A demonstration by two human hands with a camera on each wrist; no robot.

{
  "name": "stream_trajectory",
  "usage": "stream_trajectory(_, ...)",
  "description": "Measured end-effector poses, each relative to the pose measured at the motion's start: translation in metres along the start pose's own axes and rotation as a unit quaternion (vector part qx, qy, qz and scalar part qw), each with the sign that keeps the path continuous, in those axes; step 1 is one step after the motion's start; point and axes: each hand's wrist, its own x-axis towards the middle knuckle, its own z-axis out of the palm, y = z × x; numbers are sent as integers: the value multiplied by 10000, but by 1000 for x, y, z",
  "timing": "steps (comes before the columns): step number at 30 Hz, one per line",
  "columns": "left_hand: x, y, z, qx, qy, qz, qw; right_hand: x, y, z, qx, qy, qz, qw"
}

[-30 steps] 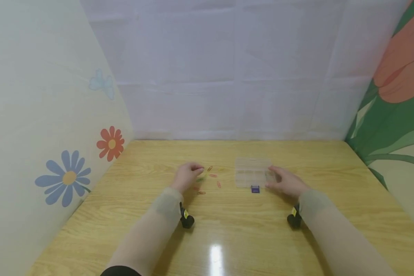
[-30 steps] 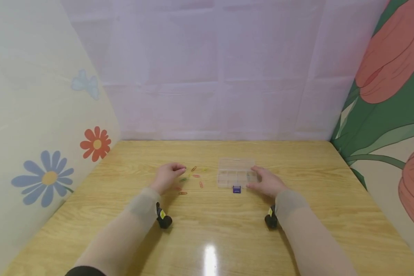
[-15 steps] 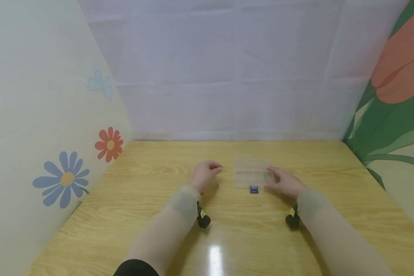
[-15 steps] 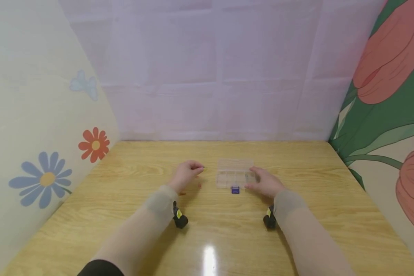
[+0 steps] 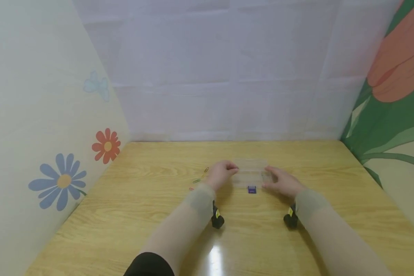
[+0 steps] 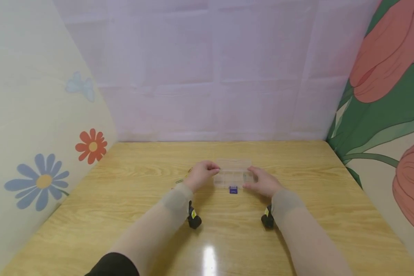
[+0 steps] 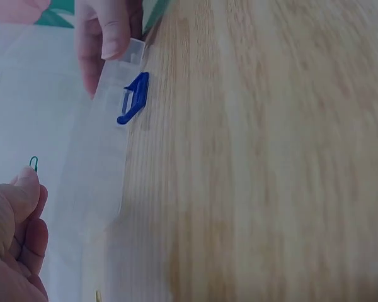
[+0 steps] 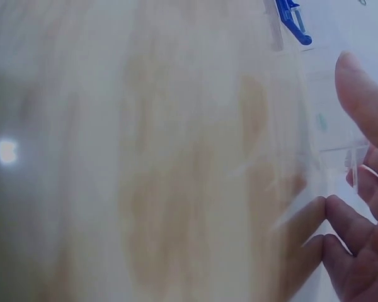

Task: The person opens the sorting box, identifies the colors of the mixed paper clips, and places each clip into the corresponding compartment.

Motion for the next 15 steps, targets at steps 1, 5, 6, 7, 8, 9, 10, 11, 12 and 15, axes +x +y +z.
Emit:
stream_trajectory(1,1,1,2,9,-11,6,10000,0,0,0,4,-3,16,10000)
stream_trajectory(5,6,4,11,115,-81,17,9999,1,0,0,8,6,104,9999)
stream_trajectory(6,8,5,13,202,-91,26,9998,1,0,0,5,11,115,9999)
stream_trajectory(7,9,5,16,248,-110,48,9996,1,0,0,18,1,119,9999)
stream_trajectory(8,10,6,19,311,-126,55,9994,1,0,0,33,0,130,9999)
stream_trajectory(9,12,7,22,392,-133,80,9991,1,0,0,49,-7,114,9999)
stream_trajectory(10,13,8,24,428,-152,89,9989,1,0,0,71,-22,111,9999)
stream_trajectory(11,14,9,27,484,-164,89,9987,1,0,0,76,-32,109,9999)
stream_trajectory(12,15,11,30,501,-172,105,9985,1,0,-1,97,-34,110,9999)
stream_trajectory(15,17,17,37,595,-178,202,9979,0,0,-1,152,-32,103,9998)
